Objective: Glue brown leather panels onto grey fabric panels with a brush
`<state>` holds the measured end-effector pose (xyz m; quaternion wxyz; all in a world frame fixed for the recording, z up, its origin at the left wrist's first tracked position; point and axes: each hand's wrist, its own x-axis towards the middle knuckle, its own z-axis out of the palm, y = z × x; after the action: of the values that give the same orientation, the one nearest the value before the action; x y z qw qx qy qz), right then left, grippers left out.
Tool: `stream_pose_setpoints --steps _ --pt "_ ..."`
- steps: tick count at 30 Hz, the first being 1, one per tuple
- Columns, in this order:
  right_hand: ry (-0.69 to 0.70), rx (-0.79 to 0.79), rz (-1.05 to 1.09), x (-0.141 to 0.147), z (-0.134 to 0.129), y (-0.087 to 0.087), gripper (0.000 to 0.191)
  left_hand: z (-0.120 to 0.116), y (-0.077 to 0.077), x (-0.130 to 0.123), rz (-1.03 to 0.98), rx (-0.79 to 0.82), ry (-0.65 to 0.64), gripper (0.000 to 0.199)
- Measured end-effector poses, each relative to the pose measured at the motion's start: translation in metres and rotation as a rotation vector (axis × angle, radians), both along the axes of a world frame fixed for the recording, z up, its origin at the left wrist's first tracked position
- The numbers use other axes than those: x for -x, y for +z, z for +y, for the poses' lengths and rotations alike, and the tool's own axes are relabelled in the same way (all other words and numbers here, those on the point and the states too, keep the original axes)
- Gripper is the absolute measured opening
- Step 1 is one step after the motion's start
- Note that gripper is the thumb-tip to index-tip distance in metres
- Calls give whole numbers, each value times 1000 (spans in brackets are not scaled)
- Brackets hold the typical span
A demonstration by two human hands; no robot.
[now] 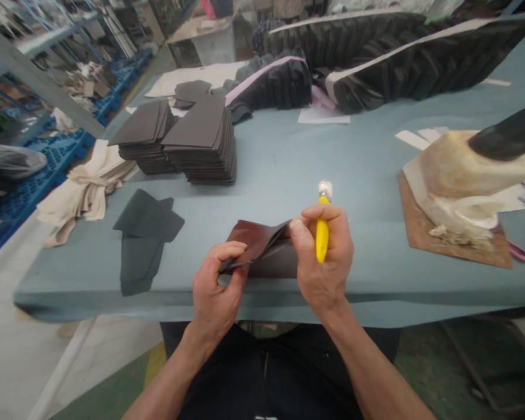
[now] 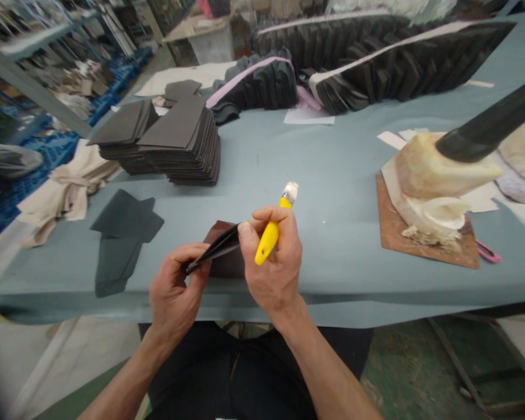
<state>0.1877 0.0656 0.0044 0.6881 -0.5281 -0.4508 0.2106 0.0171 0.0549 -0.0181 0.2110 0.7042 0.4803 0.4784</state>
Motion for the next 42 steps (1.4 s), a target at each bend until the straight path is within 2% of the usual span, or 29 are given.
stream_pose_setpoints --steps 10,17,21,23,25,28,31,35,42 --pt "164 12 82 7 -16 -2 20 2 4 -6 9 -35 -13 9" --pt "65 14 29 12 -16 -2 20 1 1 -7 17 4 -47 14" --pt "48 33 -78 12 -16 2 11 -2 -1 1 -31 57 -159 36" --pt "79 36 -82 12 -16 2 7 -3 -2 5 -97 94 -235 48" --pt "131 34 -56 13 -17 -1 12 -4 -1 8 -164 137 -259 57" --pt "215 37 -55 15 -18 -5 21 -4 5 7 -222 201 -232 61" --pt "261 37 -91 17 -19 -9 26 -4 12 1 -212 227 -174 54" --pt "286 41 -100 22 -21 -13 31 -4 20 -7 -169 204 -58 41" --pt "305 41 -54 24 -23 -19 33 -6 30 -9 -20 135 34 28"
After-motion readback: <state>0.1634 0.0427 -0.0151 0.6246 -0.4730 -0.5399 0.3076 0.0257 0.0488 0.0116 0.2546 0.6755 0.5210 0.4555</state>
